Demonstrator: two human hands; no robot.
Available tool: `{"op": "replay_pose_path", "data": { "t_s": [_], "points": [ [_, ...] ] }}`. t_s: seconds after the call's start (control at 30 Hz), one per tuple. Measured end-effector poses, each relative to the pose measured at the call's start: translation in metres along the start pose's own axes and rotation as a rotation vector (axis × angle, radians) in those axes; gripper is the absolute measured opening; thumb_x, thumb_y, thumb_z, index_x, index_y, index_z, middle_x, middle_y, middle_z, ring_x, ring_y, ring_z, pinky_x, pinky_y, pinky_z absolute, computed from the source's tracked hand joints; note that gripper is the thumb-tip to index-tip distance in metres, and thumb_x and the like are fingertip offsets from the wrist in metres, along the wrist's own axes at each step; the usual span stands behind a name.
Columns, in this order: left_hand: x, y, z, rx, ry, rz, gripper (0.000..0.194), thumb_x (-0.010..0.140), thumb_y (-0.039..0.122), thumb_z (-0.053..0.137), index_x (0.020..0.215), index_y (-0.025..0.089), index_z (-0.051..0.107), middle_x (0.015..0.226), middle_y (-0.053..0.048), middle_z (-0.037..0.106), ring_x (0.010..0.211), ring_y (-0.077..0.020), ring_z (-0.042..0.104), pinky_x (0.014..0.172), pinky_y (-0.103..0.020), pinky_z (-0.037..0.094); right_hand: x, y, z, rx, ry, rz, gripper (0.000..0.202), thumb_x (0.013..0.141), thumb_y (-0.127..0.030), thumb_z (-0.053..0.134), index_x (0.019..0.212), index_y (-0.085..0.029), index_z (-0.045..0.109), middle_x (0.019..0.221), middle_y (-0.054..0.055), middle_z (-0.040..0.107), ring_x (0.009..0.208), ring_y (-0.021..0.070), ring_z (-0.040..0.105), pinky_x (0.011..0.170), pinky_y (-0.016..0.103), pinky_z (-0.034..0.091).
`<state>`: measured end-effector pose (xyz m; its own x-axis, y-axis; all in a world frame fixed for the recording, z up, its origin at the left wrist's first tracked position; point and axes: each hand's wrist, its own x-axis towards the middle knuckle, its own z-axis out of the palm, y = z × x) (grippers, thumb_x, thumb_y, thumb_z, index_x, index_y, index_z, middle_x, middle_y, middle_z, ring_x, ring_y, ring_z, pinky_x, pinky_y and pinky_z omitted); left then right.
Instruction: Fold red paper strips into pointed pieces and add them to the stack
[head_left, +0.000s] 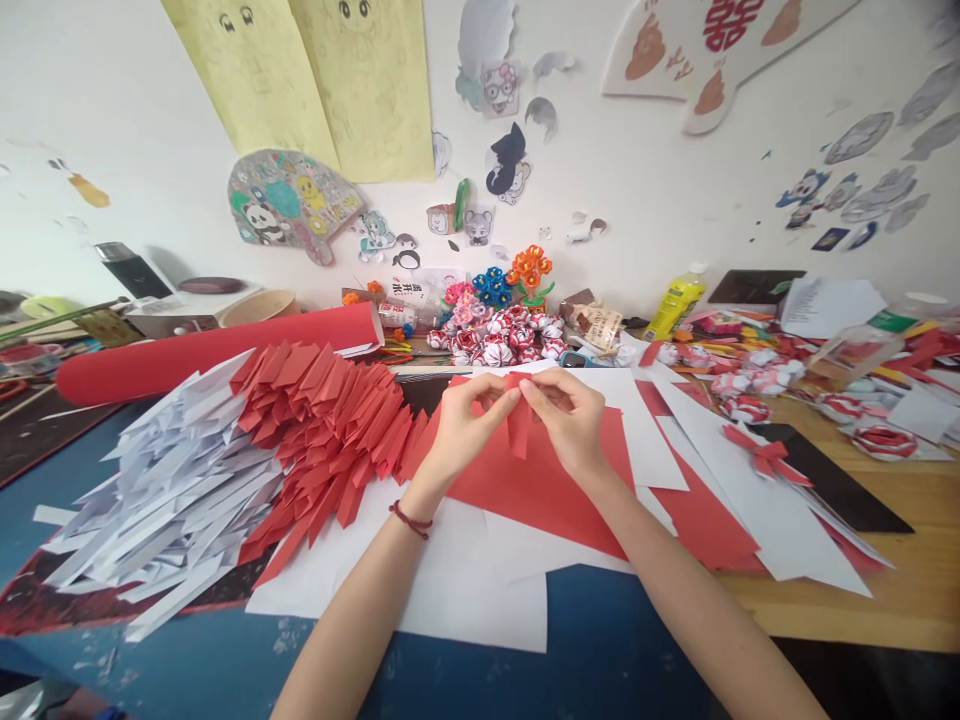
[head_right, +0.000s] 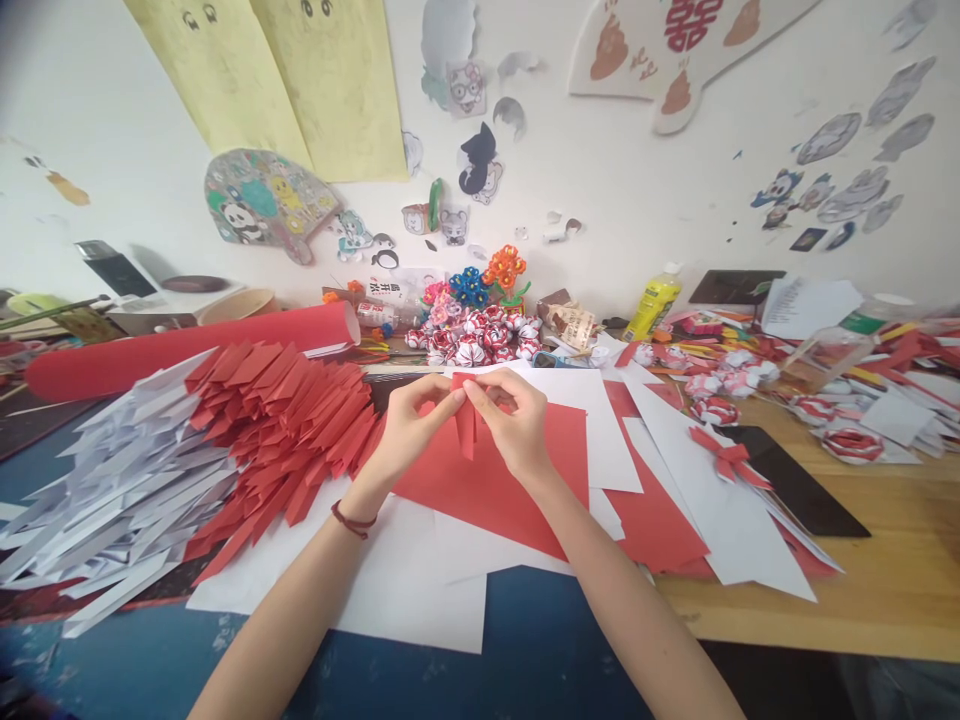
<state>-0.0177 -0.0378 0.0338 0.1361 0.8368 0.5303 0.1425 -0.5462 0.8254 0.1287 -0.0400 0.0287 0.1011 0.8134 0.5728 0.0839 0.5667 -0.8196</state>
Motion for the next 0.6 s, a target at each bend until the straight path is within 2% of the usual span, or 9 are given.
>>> {"op": "replay_pose_path", "data": {
  "t_s": [0.4, 0.6],
  "points": [
    [-0.0001, -0.0025, -0.0012, -0.020, 0.005, 0.025, 0.021, 0.087, 0.036, 0.064, 0.082, 0.016, 0.068, 0.076, -0.001, 0.065, 0.068, -0.0101, 0.054, 0.066, -0.023, 0.041, 0.0006, 0.0015, 0.0003, 0.056, -0.030, -0.054, 0.013, 0.085, -0.031, 0.068, 0.080, -0.019, 0.068, 0.078, 0.002, 0.061, 0.066, 0.0134, 0.054, 0.058, 0.027, 0.044],
    [0.0005, -0.0042, -0.0019, 0.007, 0.003, 0.012, 0.023, 0.086, 0.037, 0.065, 0.078, 0.016, 0.066, 0.073, -0.001, 0.064, 0.066, -0.0101, 0.053, 0.066, -0.024, 0.042, 0.0014, 0.0005, -0.0016, 0.042, -0.045, -0.051, 0.013, 0.086, -0.032, 0.067, 0.081, -0.019, 0.068, 0.078, 0.001, 0.061, 0.062, 0.0124, 0.053, 0.055, 0.027, 0.043]
  ]
}}
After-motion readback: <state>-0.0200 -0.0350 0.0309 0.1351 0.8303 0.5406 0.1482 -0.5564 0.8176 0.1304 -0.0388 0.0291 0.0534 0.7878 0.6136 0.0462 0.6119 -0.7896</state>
